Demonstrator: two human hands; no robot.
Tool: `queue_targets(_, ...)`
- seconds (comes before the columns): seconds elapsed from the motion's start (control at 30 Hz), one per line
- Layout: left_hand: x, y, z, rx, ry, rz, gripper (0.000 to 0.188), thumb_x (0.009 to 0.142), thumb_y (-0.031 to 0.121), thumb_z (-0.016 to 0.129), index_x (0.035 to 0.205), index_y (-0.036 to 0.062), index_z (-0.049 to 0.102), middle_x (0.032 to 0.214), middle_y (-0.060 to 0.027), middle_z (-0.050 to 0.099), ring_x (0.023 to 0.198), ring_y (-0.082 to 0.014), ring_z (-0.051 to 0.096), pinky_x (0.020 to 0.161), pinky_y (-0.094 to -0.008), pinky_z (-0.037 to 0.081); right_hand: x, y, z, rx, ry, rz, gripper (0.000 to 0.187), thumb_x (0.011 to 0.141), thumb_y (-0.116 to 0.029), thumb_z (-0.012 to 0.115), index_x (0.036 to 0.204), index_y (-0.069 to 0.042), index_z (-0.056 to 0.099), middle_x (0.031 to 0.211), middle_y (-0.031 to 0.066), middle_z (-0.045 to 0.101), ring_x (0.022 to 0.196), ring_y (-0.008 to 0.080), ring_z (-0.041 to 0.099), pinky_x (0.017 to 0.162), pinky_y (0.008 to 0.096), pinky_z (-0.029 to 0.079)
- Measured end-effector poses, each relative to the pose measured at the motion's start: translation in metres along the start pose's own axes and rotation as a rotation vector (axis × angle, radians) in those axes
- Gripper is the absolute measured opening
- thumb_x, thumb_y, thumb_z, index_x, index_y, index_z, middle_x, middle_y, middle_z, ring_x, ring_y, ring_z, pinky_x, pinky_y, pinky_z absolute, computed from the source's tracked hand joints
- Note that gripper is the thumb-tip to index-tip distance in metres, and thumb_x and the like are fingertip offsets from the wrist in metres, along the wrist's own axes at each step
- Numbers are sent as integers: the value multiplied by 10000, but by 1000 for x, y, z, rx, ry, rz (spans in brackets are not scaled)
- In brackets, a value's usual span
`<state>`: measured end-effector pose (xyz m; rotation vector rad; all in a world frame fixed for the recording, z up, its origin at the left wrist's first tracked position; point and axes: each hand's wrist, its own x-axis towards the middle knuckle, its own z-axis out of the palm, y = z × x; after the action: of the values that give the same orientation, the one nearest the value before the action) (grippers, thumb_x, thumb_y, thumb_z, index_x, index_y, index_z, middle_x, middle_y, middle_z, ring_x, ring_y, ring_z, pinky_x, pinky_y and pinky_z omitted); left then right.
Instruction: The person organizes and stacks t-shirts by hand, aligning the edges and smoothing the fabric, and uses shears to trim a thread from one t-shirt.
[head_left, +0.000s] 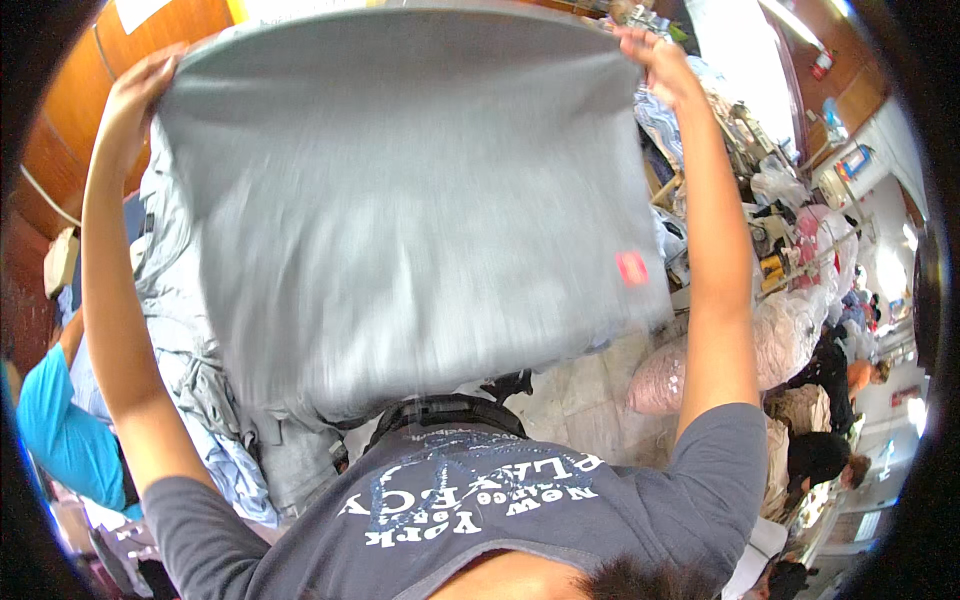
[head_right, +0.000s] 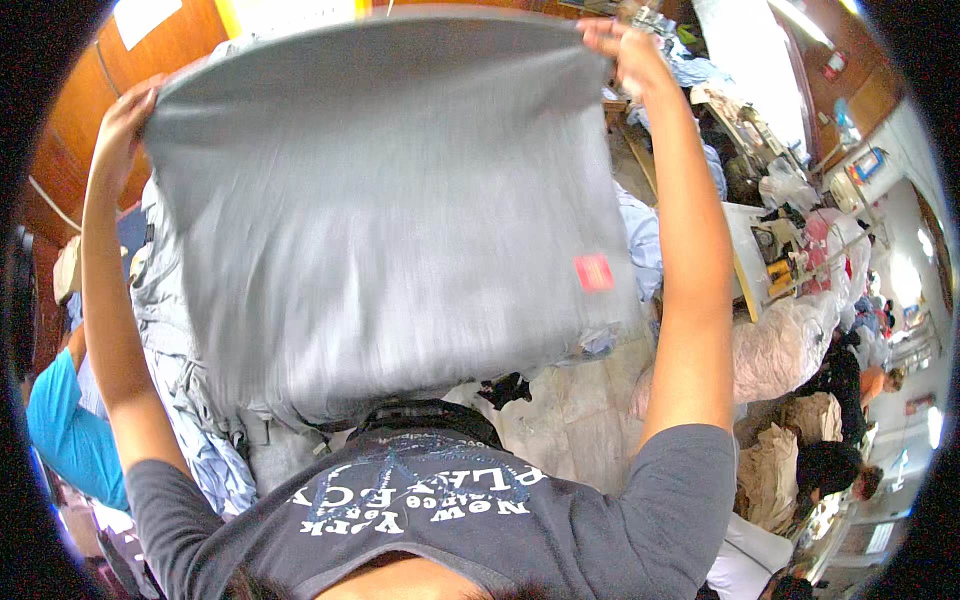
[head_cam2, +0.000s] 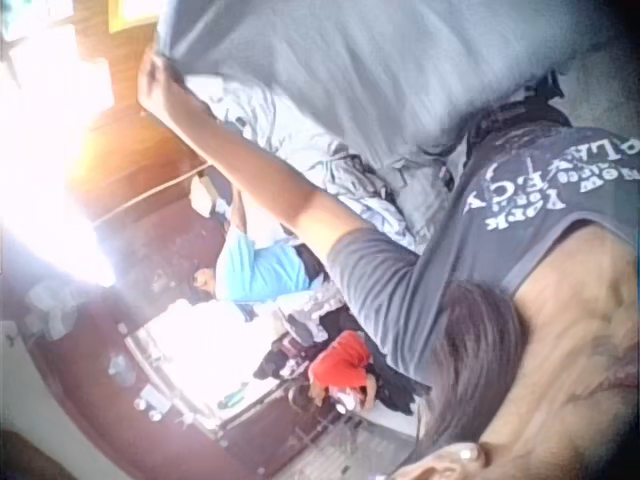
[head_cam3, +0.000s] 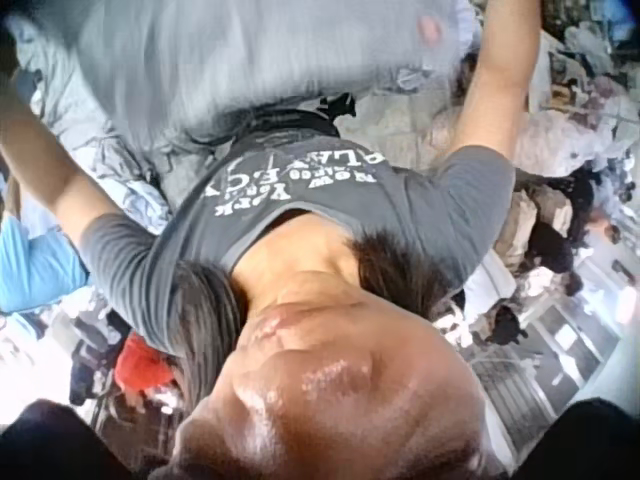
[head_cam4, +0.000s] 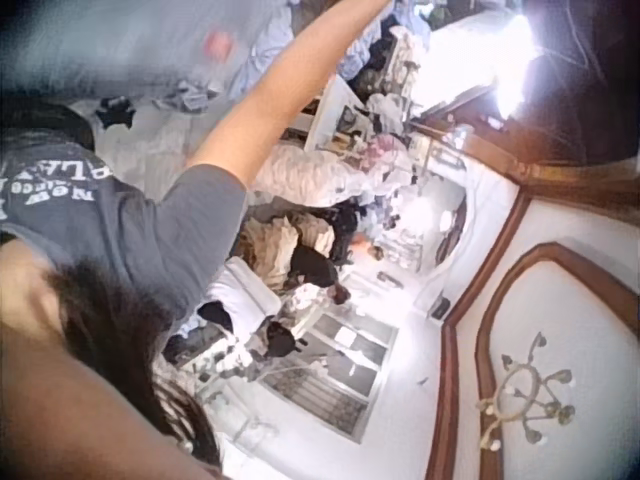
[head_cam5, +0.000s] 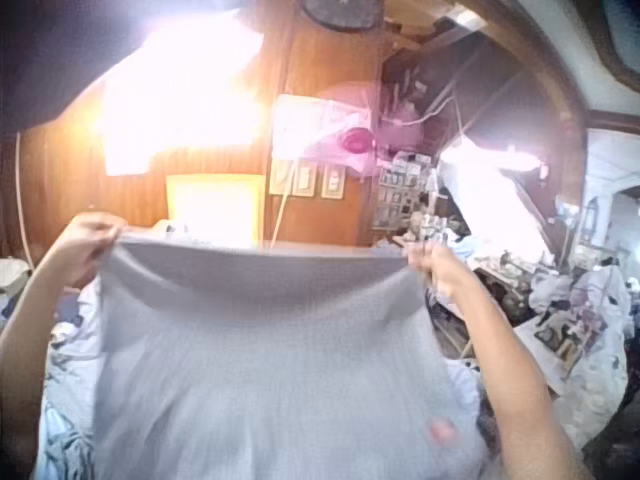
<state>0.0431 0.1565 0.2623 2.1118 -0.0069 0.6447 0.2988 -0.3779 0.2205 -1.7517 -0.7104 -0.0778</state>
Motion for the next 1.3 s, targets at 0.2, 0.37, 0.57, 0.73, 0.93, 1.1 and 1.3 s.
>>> queue_targets(0.2,108,3,6,-95,106,10,413,780,271,583,1134,110,445,1021,-125,561,964,-188,502,857,-307,364,105,-24,2,250,301,-147,120,746,-86,601,865,-78,592,795,30,596,714,147,544,666,268,433)
queue_targets(0.37,119,-108,5,-34,-107,50,332,828,273,533,1096,77,553,1045,4,563,971,-96,489,843,-227,348,125,75,37,126,283,-124,187,734,-49,580,921,-55,577,790,50,566,807,171,512,738,288,414)
queue_targets(0.57,20,-239,120,108,-275,-256,243,733,136,631,966,69,620,920,-36,620,867,-125,532,804,-269,390,20,214,112,-20,-54,403,219,660,-32,659,872,-82,638,815,29,615,789,112,543,736,234,398)
queue_targets(0.73,-89,-187,137,547,99,139,265,738,138,610,992,71,578,1000,-104,552,975,-254,492,850,-323,362,-73,179,126,-303,33,24,218,710,-59,614,928,-67,606,911,41,600,810,132,523,721,250,420)
queue_targets(0.93,-218,-109,156,581,88,-63,249,757,197,602,969,69,568,917,-103,533,869,-252,485,790,-331,368,-229,73,127,-397,-413,-105,314,653,-239,691,918,-94,605,1067,28,543,1030,195,477,871,316,370)
queue_targets(1.1,-242,-104,191,747,176,-153,402,759,315,594,1094,108,514,1042,-141,485,974,-290,444,845,-375,337,-246,82,147,-608,-119,-182,214,691,-229,656,792,-59,573,904,44,574,892,228,505,778,328,380)
queue_targets(1.3,-181,-133,212,909,187,103,438,756,437,552,1163,290,487,1187,-93,425,1089,-306,383,873,-451,323,-166,143,150,-416,253,122,343,787,-346,566,809,-5,586,706,141,606,655,237,589,581,312,426)
